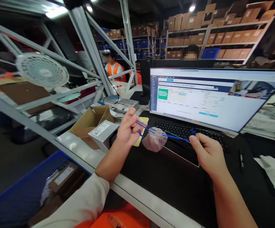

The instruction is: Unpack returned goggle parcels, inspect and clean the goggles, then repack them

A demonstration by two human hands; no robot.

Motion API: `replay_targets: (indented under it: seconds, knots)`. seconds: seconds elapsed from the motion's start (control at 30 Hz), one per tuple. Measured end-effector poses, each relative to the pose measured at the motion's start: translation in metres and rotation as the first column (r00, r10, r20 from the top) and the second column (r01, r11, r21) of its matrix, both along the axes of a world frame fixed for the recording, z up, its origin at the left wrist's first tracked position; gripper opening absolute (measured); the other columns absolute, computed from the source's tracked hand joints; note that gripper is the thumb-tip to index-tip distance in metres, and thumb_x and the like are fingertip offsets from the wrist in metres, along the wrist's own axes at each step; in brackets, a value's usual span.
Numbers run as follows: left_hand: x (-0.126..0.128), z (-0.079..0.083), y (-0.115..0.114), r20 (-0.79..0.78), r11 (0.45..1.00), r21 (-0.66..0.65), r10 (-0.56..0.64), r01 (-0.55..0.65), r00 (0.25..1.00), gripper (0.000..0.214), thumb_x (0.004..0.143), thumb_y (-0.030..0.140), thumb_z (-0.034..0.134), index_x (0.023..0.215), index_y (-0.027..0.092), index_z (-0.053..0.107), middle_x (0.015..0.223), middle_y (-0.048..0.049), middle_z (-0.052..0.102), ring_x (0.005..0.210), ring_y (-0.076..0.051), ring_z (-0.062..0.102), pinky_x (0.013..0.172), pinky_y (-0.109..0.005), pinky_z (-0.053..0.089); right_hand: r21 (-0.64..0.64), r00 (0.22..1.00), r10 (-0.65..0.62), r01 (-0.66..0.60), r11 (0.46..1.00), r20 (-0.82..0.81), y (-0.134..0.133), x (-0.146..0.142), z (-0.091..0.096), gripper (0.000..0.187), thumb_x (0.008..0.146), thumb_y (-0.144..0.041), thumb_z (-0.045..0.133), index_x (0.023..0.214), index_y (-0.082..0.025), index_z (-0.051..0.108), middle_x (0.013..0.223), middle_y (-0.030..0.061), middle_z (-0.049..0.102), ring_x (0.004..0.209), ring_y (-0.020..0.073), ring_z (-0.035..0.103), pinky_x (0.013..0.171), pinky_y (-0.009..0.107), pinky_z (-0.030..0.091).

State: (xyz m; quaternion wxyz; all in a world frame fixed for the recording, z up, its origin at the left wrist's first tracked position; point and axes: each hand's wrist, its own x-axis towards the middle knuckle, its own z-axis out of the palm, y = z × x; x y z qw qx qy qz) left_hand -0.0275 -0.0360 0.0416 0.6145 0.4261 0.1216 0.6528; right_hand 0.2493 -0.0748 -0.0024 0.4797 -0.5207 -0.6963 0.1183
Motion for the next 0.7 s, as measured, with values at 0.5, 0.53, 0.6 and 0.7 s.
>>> replay_targets:
  seconds: [0.5,0.53,0.6,0.7]
  knots:
    - [0.031,-0.037,-0.017,-0.634,0.928,0.281,-0.011,0.244,0.773,0.036,0.095,0.052,0.064,0.108,0.018,0.065,0.072,0.0015,0.058,0.062,-0.009,0.055,0.065,-0.023,0.043,-0.275,0.86,0.443,-0.375,0.885,0.253,-0.01,-0.075,-0.019,0.032,0.1,-0.04,0.05,0.099,-0.017,0.072,0.092,0.0091,0.075,0.077,0.0229,0.069,0.067,0.032,0.05]
    - [0.03,-0.037,-0.012,-0.602,0.928,0.328,0.059,0.178,0.796,0.041,0.094,0.056,0.063,0.111,0.019,0.065,0.077,0.0002,0.059,0.066,-0.011,0.057,0.068,-0.025,0.045,-0.27,0.867,0.436,-0.371,0.888,0.242,-0.01,-0.064,-0.012,0.034,0.101,-0.043,0.049,0.094,-0.018,0.072,0.087,0.0071,0.074,0.073,0.0209,0.067,0.065,0.031,0.048]
    - [0.029,-0.04,0.004,-0.525,0.895,0.443,0.298,-0.043,0.797,0.046,0.095,0.062,0.056,0.112,0.02,0.066,0.091,-0.0043,0.063,0.081,-0.016,0.062,0.079,-0.03,0.05,-0.223,0.913,0.363,-0.32,0.921,0.186,-0.011,-0.033,0.005,0.035,0.101,-0.047,0.052,0.092,-0.02,0.072,0.082,0.0034,0.072,0.07,0.0179,0.063,0.064,0.029,0.045]
    - [0.036,-0.054,0.032,-0.565,0.775,0.607,0.575,-0.174,0.591,0.038,0.101,0.052,0.049,0.095,0.02,0.069,0.105,-0.0092,0.064,0.103,-0.022,0.06,0.099,-0.038,0.047,-0.061,0.998,0.051,-0.048,0.997,0.046,-0.014,0.026,0.026,0.029,0.098,-0.046,0.061,0.093,-0.02,0.072,0.082,0.0026,0.069,0.071,0.0171,0.059,0.063,0.029,0.041]
